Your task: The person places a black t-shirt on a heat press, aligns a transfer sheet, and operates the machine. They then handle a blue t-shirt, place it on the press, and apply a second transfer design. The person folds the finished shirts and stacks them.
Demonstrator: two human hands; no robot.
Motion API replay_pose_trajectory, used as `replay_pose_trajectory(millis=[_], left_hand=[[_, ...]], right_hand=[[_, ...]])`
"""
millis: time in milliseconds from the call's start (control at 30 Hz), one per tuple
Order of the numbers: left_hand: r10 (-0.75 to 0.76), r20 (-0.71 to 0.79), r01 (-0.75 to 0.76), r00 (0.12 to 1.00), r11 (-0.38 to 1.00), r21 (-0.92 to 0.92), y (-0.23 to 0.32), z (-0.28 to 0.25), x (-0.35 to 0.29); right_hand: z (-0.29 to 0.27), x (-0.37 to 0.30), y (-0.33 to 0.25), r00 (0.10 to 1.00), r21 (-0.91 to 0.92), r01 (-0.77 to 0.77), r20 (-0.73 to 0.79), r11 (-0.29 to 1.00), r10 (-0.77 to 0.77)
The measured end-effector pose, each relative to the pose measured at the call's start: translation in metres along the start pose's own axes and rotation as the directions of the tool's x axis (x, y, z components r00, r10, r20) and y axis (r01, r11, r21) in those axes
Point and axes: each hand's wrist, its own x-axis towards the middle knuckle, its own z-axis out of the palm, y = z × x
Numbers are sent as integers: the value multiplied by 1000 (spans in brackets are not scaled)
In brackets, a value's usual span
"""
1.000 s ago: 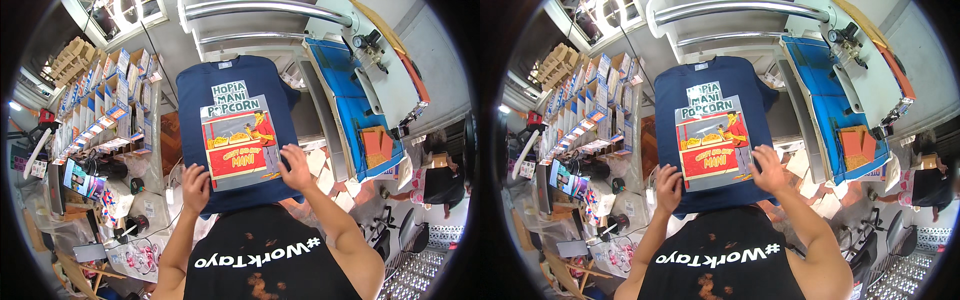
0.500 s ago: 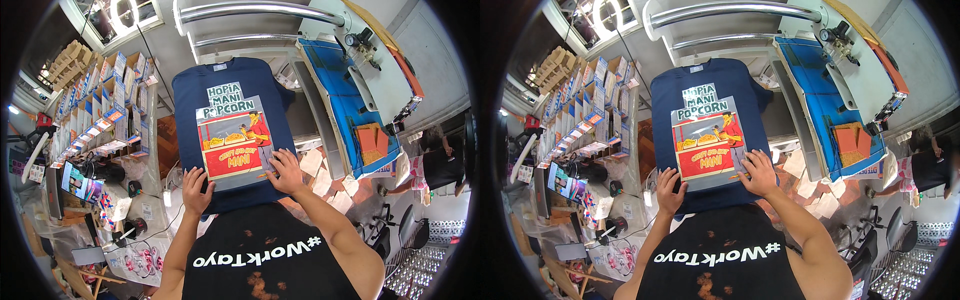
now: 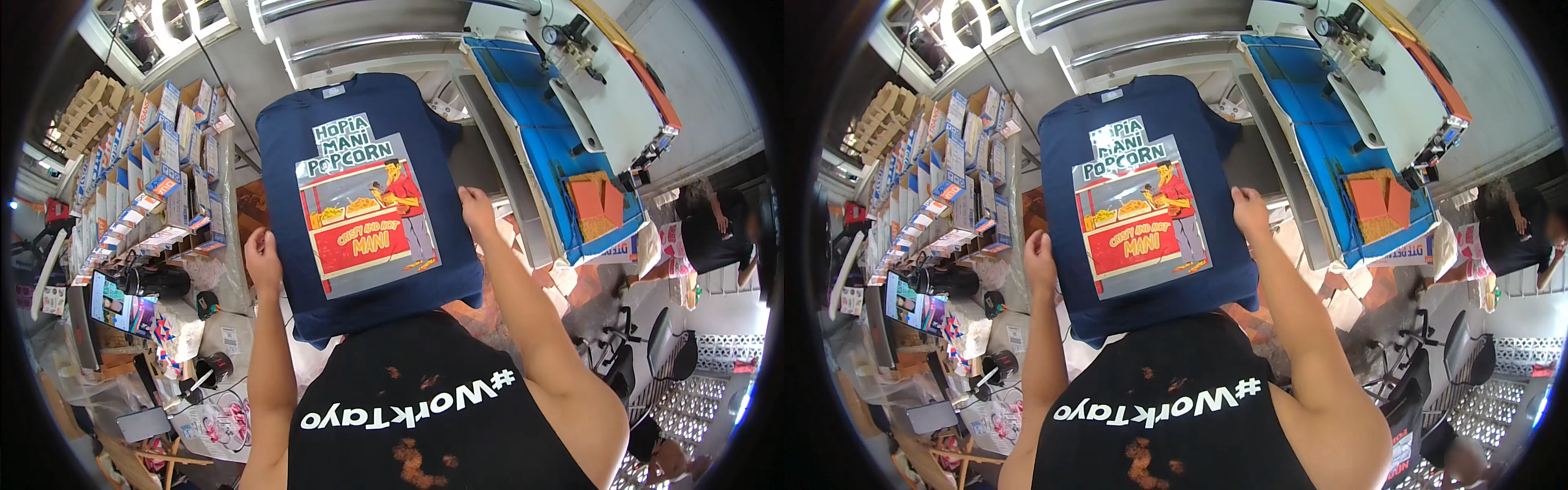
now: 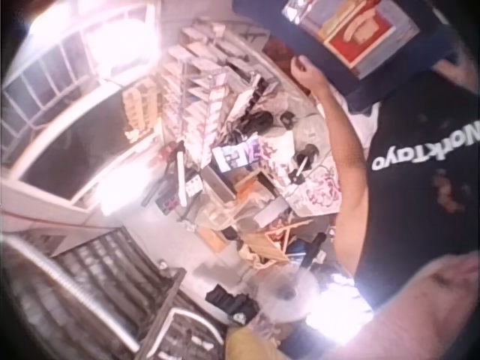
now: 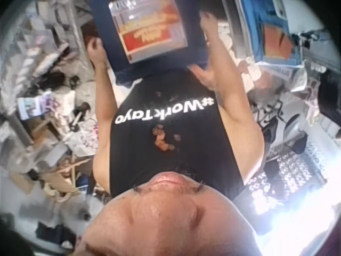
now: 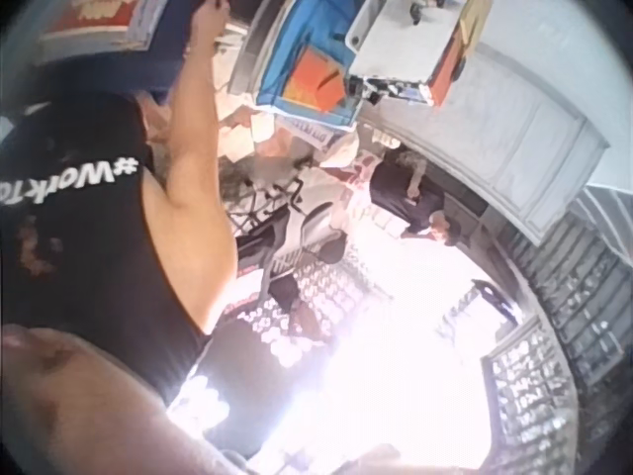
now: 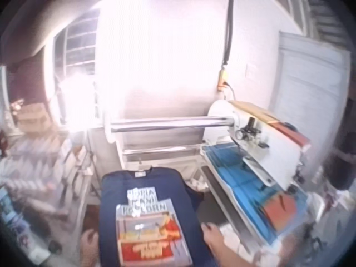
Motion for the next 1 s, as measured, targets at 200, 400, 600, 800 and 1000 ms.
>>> replay_pose_trajectory(millis=[200,400,600,800,1000], left_hand=[[-365,609,655,704,664,-359,-61,-19,45],[-225,561,537,796,691,-485,-56,-59,54],[-184,588,529,788,690,-494,-53,-81,57],[-186,366,299,912,912,-282,-27,-74,40],[573,329,-656,751,702,276,17,-67,-53]], right_hand=[[-17,42,26,777,488,-530,607,694,167],[-53,40,40,927,578,-300,366,759,88],[-60,35,41,958,513,-190,285,837,43],[-77,4,6,966,148,258,-13,955,-259],[-252,-17,-31,352,-533,521,-578,667,-737]])
